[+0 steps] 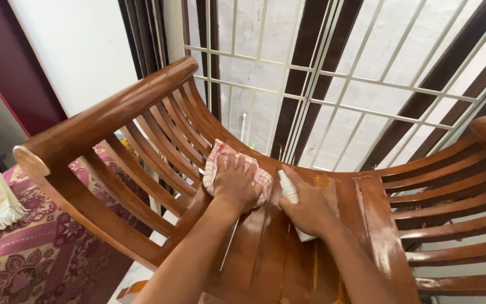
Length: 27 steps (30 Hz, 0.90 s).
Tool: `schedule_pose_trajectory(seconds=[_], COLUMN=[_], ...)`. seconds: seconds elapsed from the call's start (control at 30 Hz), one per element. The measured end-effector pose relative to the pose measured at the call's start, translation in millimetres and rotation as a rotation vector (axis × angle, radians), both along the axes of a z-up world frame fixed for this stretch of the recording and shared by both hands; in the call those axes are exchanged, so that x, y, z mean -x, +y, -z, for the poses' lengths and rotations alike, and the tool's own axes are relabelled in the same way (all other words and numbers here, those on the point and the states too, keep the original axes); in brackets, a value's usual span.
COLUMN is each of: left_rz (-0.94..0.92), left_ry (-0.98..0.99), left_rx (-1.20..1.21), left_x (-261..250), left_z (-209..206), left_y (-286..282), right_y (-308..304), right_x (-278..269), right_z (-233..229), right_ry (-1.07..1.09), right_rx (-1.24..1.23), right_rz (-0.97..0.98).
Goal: The person sprays a cleaning solution onto a wooden chair and wipes the surface with a cloth. They repeatedly apply the spray and wipe different sections of the chair's seat and backrest to clean the wood.
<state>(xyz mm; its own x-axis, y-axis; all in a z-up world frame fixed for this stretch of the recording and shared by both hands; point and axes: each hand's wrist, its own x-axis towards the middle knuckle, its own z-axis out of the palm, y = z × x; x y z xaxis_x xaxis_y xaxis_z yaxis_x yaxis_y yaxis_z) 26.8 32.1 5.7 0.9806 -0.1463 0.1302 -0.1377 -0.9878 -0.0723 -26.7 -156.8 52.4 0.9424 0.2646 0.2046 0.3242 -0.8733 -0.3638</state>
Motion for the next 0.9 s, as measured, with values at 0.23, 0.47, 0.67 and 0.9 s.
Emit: schedule_pose_trajectory(seconds=[0.23, 0.47, 0.67, 0.9], left_rz=[0.030, 0.101, 0.090, 0.001], left_ry=[0.035, 0.090, 0.056, 0.060], left_rx=[-0.019, 0.058, 0.053, -0.019], left_x=[70.9, 68.1, 16.4, 49.9], left_z=[-8.8, -1.1, -1.0, -28.2], left_y=[13.9, -16.9, -15.2, 11.5], right_y=[0.8, -3.4, 2.1, 0.5], right_x=[-3.9, -7.6, -2.6, -5.8], right_z=[3.1, 8.1, -2.2, 4.0], right_ry=[0.131, 0.074, 0.132, 0.123], right_rx=[-0.162, -0.169, 0.054, -0.099], right_rz=[0.005, -0.025, 0.061, 0.002])
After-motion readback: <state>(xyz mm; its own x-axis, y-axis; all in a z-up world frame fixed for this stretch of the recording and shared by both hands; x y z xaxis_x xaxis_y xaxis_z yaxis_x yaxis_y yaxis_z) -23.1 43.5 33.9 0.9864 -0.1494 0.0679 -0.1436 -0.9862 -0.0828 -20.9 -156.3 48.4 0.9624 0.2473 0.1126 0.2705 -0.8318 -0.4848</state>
